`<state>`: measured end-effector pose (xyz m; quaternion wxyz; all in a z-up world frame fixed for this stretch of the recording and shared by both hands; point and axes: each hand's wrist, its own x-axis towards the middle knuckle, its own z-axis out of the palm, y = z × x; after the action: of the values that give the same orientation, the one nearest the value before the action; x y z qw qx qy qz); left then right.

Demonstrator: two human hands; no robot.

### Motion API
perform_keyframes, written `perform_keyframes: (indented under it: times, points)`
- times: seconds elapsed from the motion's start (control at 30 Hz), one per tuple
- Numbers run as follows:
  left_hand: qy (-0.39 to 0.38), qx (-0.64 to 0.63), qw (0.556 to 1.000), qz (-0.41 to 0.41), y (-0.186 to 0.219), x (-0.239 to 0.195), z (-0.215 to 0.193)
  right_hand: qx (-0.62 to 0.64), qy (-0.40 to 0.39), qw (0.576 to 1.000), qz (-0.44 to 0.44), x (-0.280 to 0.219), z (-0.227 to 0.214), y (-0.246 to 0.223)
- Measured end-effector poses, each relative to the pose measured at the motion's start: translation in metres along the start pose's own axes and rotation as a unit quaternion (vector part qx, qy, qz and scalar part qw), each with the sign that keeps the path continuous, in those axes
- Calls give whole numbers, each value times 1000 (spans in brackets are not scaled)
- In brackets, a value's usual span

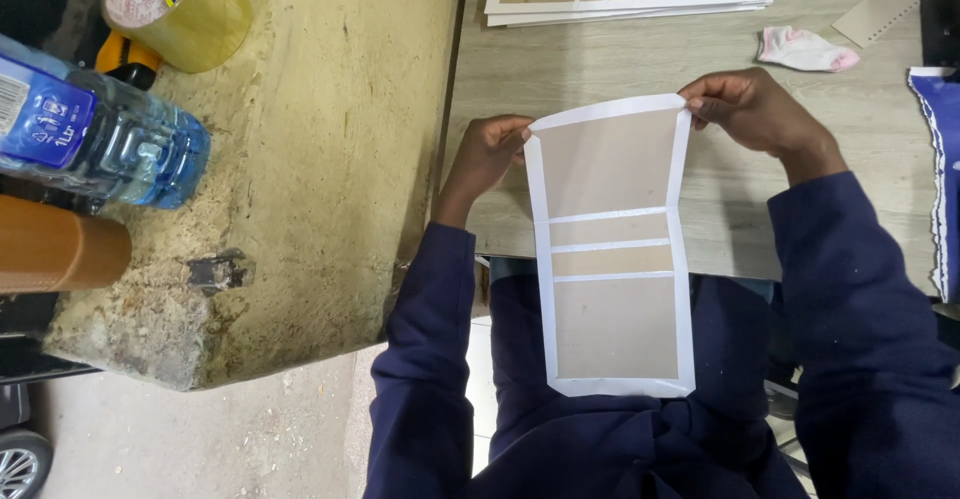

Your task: Assembling paper folders by applying adhesive to pre-cut templates and folding the edges.

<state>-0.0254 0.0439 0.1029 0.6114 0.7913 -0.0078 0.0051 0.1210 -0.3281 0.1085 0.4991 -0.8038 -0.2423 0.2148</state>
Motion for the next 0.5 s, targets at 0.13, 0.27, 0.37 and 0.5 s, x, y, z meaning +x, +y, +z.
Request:
perform_keyframes:
  times: [0.13, 0.27, 0.37, 0.5]
  points:
    - [23, 176, 984, -9, -16, 43, 4, -85, -32, 996, -1, 38, -6, 26]
    - [1, 382, 924, -30, -69, 86, 19, -359, -29, 933, 6, 84, 18, 70]
    - [-1, 442, 897, -7, -82, 83, 27, -450, -31, 892, 39, 98, 54, 62]
    - [0, 461, 887, 8, -73, 72, 31, -446, -20, 895, -7, 107, 122, 27]
